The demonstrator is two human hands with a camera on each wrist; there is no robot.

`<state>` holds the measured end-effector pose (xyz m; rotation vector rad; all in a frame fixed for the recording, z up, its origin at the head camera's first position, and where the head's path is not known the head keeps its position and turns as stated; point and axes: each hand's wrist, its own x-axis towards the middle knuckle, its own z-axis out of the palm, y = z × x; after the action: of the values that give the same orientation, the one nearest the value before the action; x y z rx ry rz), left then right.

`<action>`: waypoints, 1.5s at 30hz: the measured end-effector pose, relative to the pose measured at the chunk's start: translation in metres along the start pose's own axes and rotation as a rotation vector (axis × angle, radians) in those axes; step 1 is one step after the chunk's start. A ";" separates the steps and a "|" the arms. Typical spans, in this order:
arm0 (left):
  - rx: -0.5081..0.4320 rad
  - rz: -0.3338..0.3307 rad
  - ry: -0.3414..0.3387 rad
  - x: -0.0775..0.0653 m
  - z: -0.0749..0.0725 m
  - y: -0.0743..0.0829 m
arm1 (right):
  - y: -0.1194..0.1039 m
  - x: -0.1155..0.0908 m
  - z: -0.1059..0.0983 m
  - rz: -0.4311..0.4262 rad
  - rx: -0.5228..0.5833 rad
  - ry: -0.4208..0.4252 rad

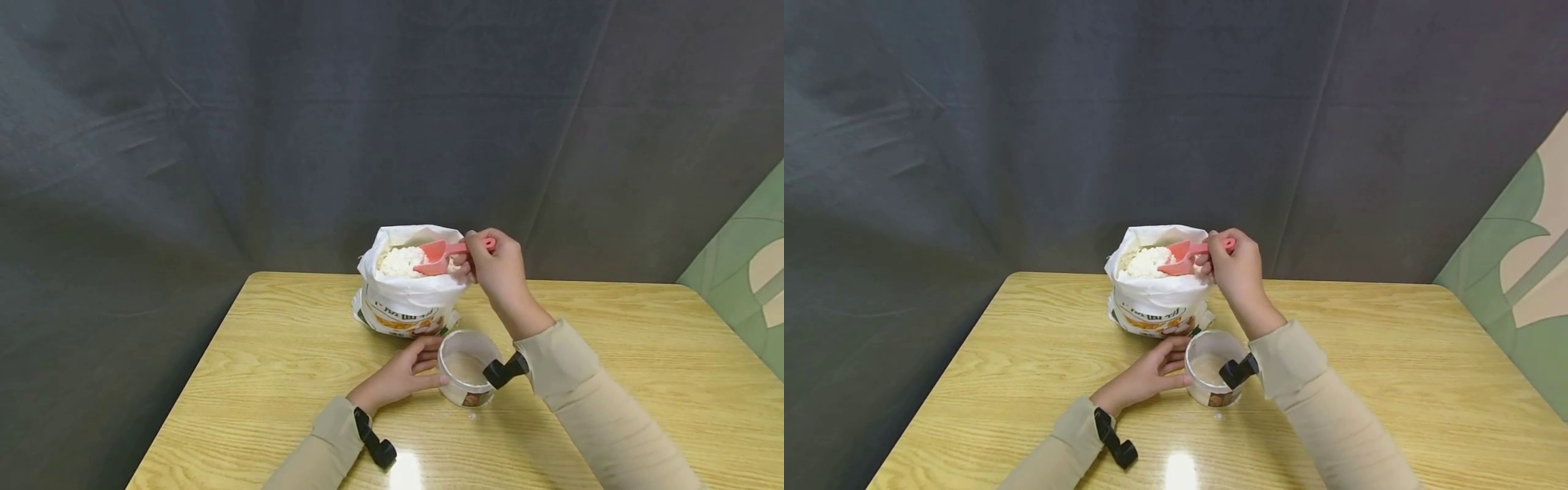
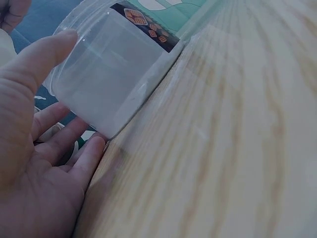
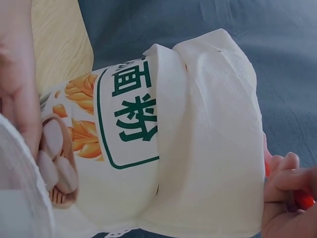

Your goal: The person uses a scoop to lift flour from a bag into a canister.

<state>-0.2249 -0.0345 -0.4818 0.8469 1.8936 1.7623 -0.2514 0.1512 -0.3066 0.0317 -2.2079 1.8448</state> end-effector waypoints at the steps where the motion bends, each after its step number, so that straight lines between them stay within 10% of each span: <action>1: 0.001 0.002 0.001 0.000 0.000 0.000 | 0.001 0.000 -0.001 -0.001 0.010 0.002; 45: 0.009 -0.021 0.013 0.000 0.000 0.002 | -0.008 -0.020 -0.024 -0.062 0.443 0.107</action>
<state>-0.2240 -0.0344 -0.4801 0.8175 1.9128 1.7521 -0.2263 0.1705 -0.2992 0.0826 -1.6732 2.2035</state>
